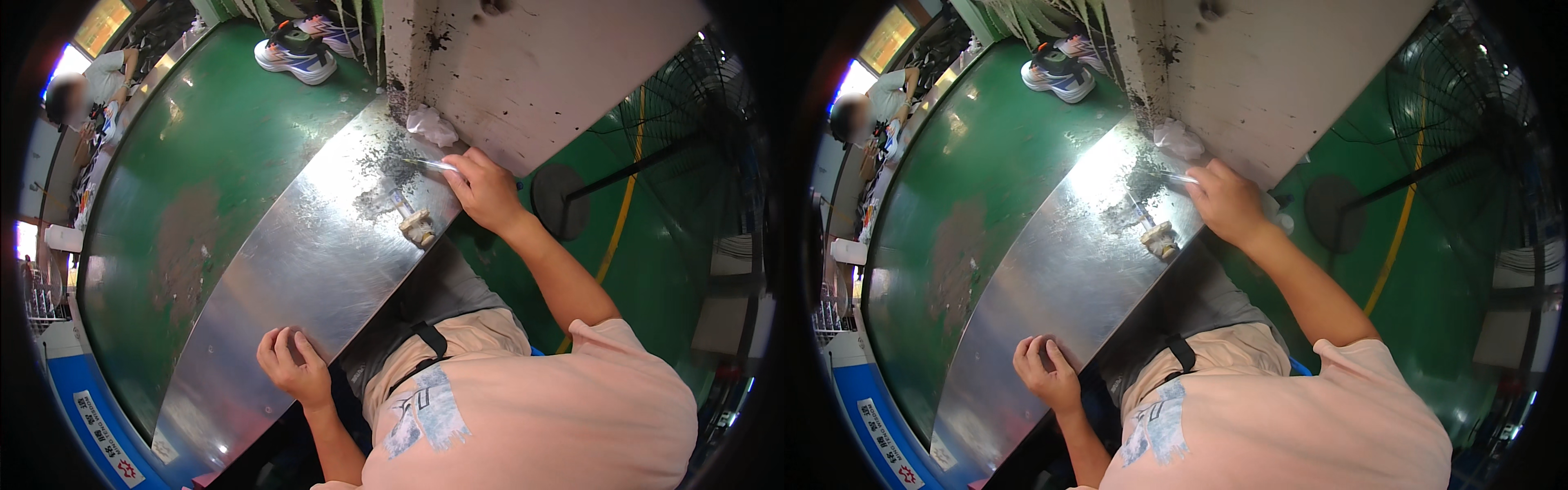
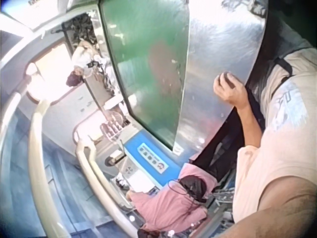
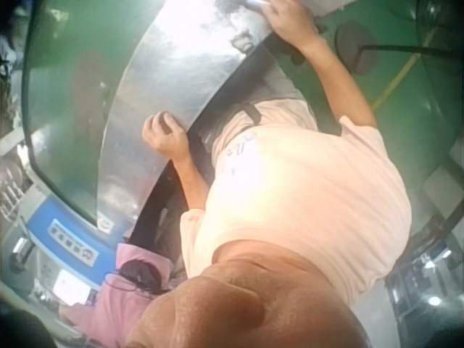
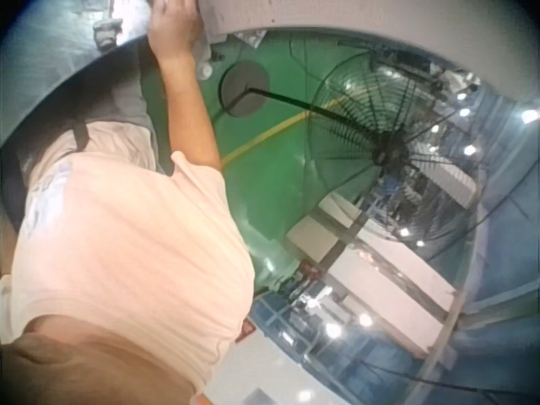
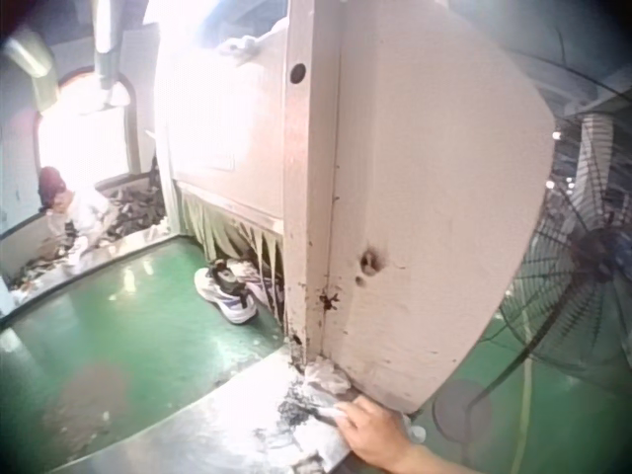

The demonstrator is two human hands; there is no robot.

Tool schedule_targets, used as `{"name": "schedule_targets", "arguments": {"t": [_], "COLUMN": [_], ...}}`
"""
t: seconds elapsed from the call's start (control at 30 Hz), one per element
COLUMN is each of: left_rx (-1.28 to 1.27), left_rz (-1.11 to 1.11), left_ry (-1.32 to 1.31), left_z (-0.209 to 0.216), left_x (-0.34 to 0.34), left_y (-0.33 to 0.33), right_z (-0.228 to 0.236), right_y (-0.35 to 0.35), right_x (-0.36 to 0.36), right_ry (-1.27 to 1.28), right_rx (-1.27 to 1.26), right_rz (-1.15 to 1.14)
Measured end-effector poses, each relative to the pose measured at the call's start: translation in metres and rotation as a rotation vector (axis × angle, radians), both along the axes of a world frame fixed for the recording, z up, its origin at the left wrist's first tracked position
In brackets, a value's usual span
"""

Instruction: The person applies liquid from a syringe into the junction of a shoe's sole, then places the shoe on a conveyor belt and repeats the action with another shoe.

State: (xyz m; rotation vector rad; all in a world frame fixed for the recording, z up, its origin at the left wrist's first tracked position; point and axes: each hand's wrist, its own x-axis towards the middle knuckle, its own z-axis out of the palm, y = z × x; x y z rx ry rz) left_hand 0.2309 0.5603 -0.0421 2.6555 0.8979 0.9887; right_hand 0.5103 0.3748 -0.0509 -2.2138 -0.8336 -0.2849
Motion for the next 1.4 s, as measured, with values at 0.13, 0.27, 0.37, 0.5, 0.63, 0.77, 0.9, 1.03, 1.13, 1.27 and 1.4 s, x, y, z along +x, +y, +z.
{"name": "schedule_targets", "arguments": {"t": [0.13, 0.27, 0.37, 0.5, 0.63, 0.77, 0.9, 1.03, 1.13, 1.27, 1.4], "left_rx": [-0.015, 0.013, 0.104, -0.001, -0.065, -0.091, -0.145, -0.149, -0.158, -0.124, -0.129], "left_rz": [0.035, 0.102, 0.084, 0.03, 0.041, 0.048, 0.014, -0.026, -0.033, 0.034, 0.055], "left_ry": [-0.027, -0.054, -0.051, -0.09, -0.119, -0.146, -0.176, -0.2, -0.19, -0.206, -0.19], "left_z": [-0.008, 0.0, 0.017, -0.02, -0.037, 0.007, 0.005, 0.004, 0.012, -0.005, -0.01], "left_x": [0.015, 0.015, 0.028, 0.043, 0.053, 0.049, 0.047, 0.03, 0.015, 0.059, 0.054], "left_y": [-0.011, -0.002, -0.014, -0.051, -0.087, -0.064, -0.059, -0.045, -0.04, -0.027, -0.025], "right_z": [-0.004, -0.003, 0.001, -0.005, -0.013, 0.022, 0.031, -0.011, -0.034, -0.014, -0.003], "right_y": [-0.006, 0.023, 0.018, -0.022, -0.063, -0.055, -0.033, -0.054, -0.061, 0.002, 0.033], "right_x": [0.023, 0.054, 0.077, 0.086, 0.091, 0.084, 0.076, 0.122, 0.133, 0.129, 0.105], "right_ry": [0.106, 0.112, 0.141, 0.167, 0.187, 0.204, 0.13, 0.033, 0.016, 0.056, 0.082], "right_rx": [-0.047, 0.026, 0.078, -0.079, -0.307, -0.196, -0.166, -0.103, -0.078, -0.101, -0.103], "right_rz": [0.024, 0.036, 0.079, 0.062, 0.036, 0.067, 0.076, 0.1, 0.125, 0.194, 0.253]}}
